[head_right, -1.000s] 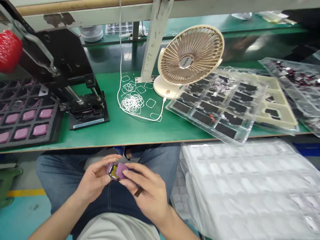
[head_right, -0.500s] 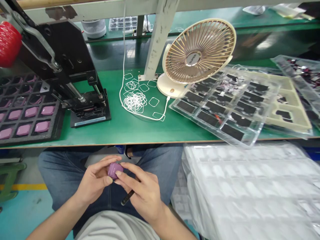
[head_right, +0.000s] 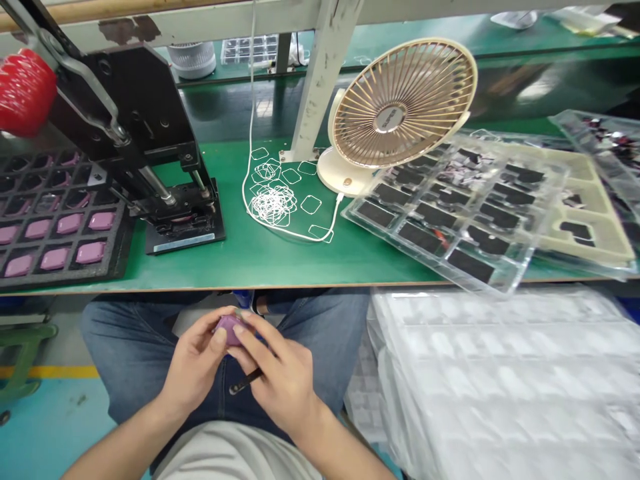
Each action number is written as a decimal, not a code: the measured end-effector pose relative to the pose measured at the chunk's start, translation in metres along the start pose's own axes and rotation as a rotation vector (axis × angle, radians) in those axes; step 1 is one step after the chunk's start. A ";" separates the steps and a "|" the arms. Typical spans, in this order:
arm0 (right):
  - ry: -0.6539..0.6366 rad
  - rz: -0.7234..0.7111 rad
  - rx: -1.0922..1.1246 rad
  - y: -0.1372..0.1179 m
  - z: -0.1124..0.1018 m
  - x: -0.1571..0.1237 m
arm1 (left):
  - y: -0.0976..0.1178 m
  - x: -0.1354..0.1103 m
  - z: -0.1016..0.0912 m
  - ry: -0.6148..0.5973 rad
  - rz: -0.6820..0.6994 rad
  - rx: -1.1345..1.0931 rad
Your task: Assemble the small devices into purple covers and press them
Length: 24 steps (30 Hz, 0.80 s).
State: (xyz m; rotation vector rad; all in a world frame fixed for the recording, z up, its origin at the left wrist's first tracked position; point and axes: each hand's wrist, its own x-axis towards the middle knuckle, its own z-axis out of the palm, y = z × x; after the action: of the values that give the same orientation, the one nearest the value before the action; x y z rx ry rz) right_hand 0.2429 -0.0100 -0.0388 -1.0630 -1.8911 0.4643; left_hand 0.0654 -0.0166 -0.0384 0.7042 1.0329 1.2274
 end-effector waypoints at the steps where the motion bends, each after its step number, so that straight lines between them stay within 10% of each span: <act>1: -0.021 0.064 0.030 -0.001 -0.001 0.004 | 0.001 0.001 -0.001 0.015 -0.018 -0.010; 6: -0.337 0.079 0.075 -0.002 -0.008 0.019 | 0.008 0.005 -0.008 -0.062 0.014 -0.024; 15: -0.279 0.101 0.304 -0.004 0.004 0.026 | 0.010 0.003 -0.010 -0.035 0.068 -0.013; 20: -0.417 0.289 0.440 -0.004 0.008 0.033 | 0.032 0.001 -0.018 -0.044 0.144 0.269; 24: -0.564 0.126 0.348 -0.008 0.021 0.049 | 0.043 -0.003 -0.041 0.010 0.096 0.247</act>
State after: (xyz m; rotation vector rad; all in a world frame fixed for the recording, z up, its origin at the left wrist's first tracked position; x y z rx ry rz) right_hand 0.2099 0.0279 -0.0189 -0.8733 -2.1144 1.2220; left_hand 0.0098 -0.0135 -0.0159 0.9487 1.1831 1.1980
